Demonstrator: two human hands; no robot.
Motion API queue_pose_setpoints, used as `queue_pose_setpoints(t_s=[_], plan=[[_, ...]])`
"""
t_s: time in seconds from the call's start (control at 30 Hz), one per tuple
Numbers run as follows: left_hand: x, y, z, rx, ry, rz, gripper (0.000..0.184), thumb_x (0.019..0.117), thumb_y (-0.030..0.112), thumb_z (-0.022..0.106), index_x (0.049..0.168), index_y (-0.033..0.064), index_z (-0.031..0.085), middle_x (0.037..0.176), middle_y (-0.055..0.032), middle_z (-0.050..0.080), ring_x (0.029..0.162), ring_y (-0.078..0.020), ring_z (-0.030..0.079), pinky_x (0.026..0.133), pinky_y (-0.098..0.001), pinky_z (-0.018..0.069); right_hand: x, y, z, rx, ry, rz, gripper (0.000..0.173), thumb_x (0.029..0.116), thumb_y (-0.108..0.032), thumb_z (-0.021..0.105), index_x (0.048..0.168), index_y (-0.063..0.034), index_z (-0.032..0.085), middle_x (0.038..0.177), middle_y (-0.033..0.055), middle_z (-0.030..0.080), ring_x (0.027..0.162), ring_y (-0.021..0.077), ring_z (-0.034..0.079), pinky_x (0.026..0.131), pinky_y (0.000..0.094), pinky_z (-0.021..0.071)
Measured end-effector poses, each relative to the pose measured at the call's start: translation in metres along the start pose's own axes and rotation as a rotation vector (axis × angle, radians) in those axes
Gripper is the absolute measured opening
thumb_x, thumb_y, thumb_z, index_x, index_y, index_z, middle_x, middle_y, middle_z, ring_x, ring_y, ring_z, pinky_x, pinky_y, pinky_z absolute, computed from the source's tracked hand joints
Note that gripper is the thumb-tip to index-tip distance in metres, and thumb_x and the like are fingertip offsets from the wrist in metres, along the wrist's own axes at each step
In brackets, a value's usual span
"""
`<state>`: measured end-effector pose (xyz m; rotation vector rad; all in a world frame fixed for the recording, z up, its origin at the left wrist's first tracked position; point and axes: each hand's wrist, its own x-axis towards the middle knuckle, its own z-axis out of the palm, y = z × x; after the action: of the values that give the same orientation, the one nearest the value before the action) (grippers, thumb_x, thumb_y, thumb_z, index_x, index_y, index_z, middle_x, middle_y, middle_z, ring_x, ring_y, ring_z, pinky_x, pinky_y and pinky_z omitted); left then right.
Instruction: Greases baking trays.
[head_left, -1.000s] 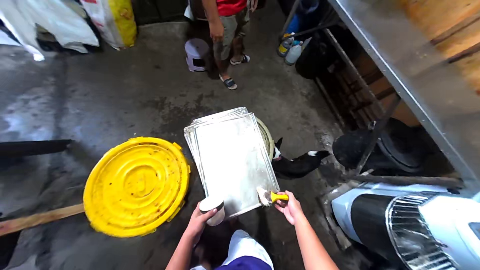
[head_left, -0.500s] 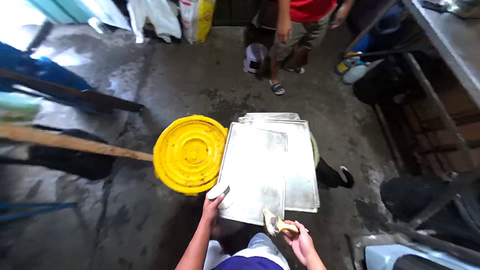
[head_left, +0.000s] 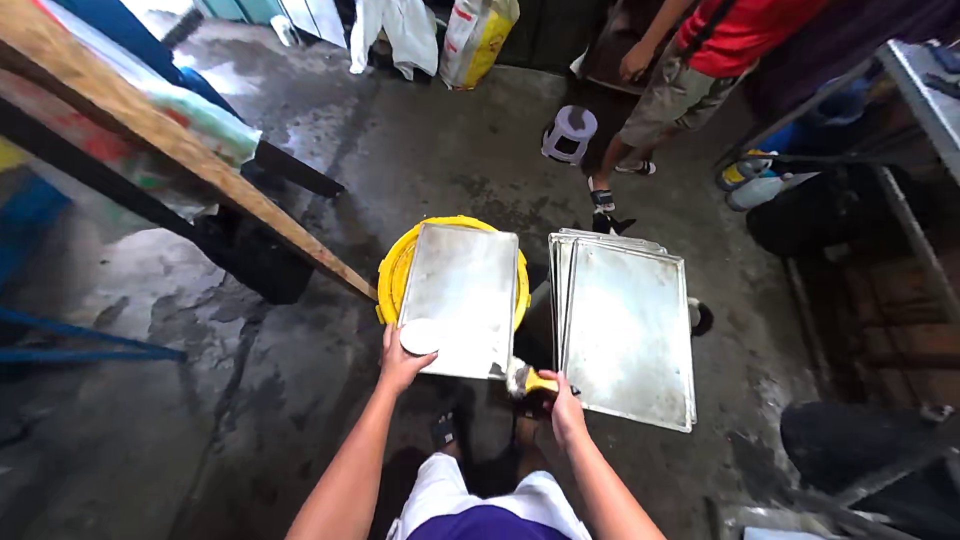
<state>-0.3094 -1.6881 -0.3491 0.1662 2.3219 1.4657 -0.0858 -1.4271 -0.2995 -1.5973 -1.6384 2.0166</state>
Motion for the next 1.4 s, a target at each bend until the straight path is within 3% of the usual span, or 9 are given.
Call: queue_pose_setpoints(t_s=[0.07, 0.27, 0.57, 0.73, 0.93, 1.1, 1.2, 1.3, 1.4], plan=[[-0.004, 0.02, -0.001, 0.089, -0.13, 0.186, 0.11, 0.0592, 0.036, 0.096, 0.148, -0.0026, 0.044, 0.162, -0.0279, 0.029, 0.149, -0.0358, 0.035, 0.122, -0.0464, 0.0341, -0.018, -0.03, 0.003, 0.053, -0.062, -0.261, 0.045, 0.1134, -0.026, 0.032, 0.118, 0.0019, 0.067, 0.091, 0.007, 0.073, 0.067, 0.0099, 0.065, 0.057, 0.0241, 0.055], [-0.046, 0.075, 0.041, 0.235, -0.471, 0.471, 0.1, 0.0674, 0.042, 0.092, 0.146, -0.0013, 0.048, 0.143, -0.02, 0.057, 0.137, -0.0318, 0.052, 0.119, -0.0456, 0.0396, -0.064, -0.107, -0.008, -0.562, -0.445, -0.799, 0.021, 0.0981, -0.019, 0.067, 0.11, -0.003, 0.076, 0.112, 0.0094, 0.074, 0.106, 0.0133, 0.07, 0.097, 0.031, 0.0572], [-0.081, 0.097, 0.147, 0.361, -0.775, 0.444, 0.098, 0.0652, 0.044, 0.091, 0.145, 0.004, 0.05, 0.144, -0.0156, 0.057, 0.135, -0.029, 0.053, 0.116, -0.0454, 0.0422, -0.055, -0.071, -0.102, -0.077, -0.167, -0.366, 0.019, 0.1006, -0.014, 0.059, 0.1, -0.0007, 0.073, 0.09, 0.0045, 0.075, 0.074, 0.0119, 0.072, 0.072, 0.0323, 0.0643], [-0.097, 0.082, 0.21, 0.791, -1.153, 0.341, 0.103, 0.0689, 0.038, 0.091, 0.154, 0.0107, 0.04, 0.168, -0.0077, 0.029, 0.145, -0.0349, 0.043, 0.111, -0.055, 0.0445, -0.021, -0.036, -0.196, -0.561, 0.393, -0.455, 0.026, 0.0983, -0.019, 0.061, 0.111, -0.001, 0.076, 0.11, 0.0144, 0.074, 0.104, 0.0218, 0.071, 0.096, 0.0393, 0.0572], [-0.111, 0.075, 0.271, 1.165, -1.262, 0.317, 0.096, 0.0716, 0.032, 0.087, 0.154, 0.0136, 0.042, 0.173, -0.0002, 0.011, 0.141, -0.0396, 0.044, 0.098, -0.0608, 0.0488, 0.024, 0.028, -0.122, -0.72, 0.0, -0.29, 0.035, 0.1042, -0.026, 0.052, 0.123, -0.0056, 0.073, 0.123, 0.0133, 0.071, 0.117, 0.0236, 0.067, 0.106, 0.0406, 0.0519], [-0.11, 0.079, 0.274, 1.227, -1.267, 0.292, 0.085, 0.072, 0.029, 0.088, 0.146, 0.011, 0.05, 0.173, 0.0022, 0.012, 0.138, -0.0389, 0.048, 0.093, -0.0594, 0.0516, 0.045, 0.02, -0.257, -0.616, 0.525, -0.233, 0.028, 0.1021, -0.016, 0.059, 0.119, 0.0025, 0.072, 0.115, 0.0218, 0.071, 0.11, 0.0308, 0.069, 0.101, 0.0445, 0.0543], [-0.107, 0.078, 0.275, 1.221, -1.287, 0.259, 0.09, 0.0708, 0.035, 0.088, 0.149, 0.0135, 0.047, 0.173, 0.0034, 0.011, 0.14, -0.037, 0.046, 0.096, -0.0585, 0.0509, 0.057, -0.003, -0.208, -0.839, 0.329, -0.017, 0.032, 0.1034, -0.024, 0.053, 0.119, -0.0037, 0.072, 0.128, 0.0203, 0.066, 0.121, 0.0326, 0.064, 0.104, 0.049, 0.0522], [-0.108, 0.077, 0.278, 1.215, -1.287, 0.231, 0.094, 0.0715, 0.039, 0.087, 0.151, 0.0142, 0.044, 0.173, 0.003, 0.013, 0.14, -0.036, 0.046, 0.097, -0.0581, 0.0509, 0.067, 0.01, -0.124, -0.726, -0.025, -0.275, 0.029, 0.1013, -0.023, 0.055, 0.115, -0.0059, 0.075, 0.119, 0.0146, 0.071, 0.113, 0.0254, 0.068, 0.099, 0.0419, 0.0557], [-0.104, 0.076, 0.278, 1.198, -1.279, 0.198, 0.094, 0.0692, 0.04, 0.088, 0.15, 0.0167, 0.046, 0.173, 0.0077, 0.012, 0.141, -0.0329, 0.046, 0.097, -0.057, 0.051, 0.094, 0.004, -0.192, -0.354, 0.144, -0.409, 0.026, 0.1003, -0.016, 0.059, 0.11, 0.0015, 0.075, 0.108, 0.0145, 0.075, 0.104, 0.0195, 0.072, 0.098, 0.0374, 0.0573]])
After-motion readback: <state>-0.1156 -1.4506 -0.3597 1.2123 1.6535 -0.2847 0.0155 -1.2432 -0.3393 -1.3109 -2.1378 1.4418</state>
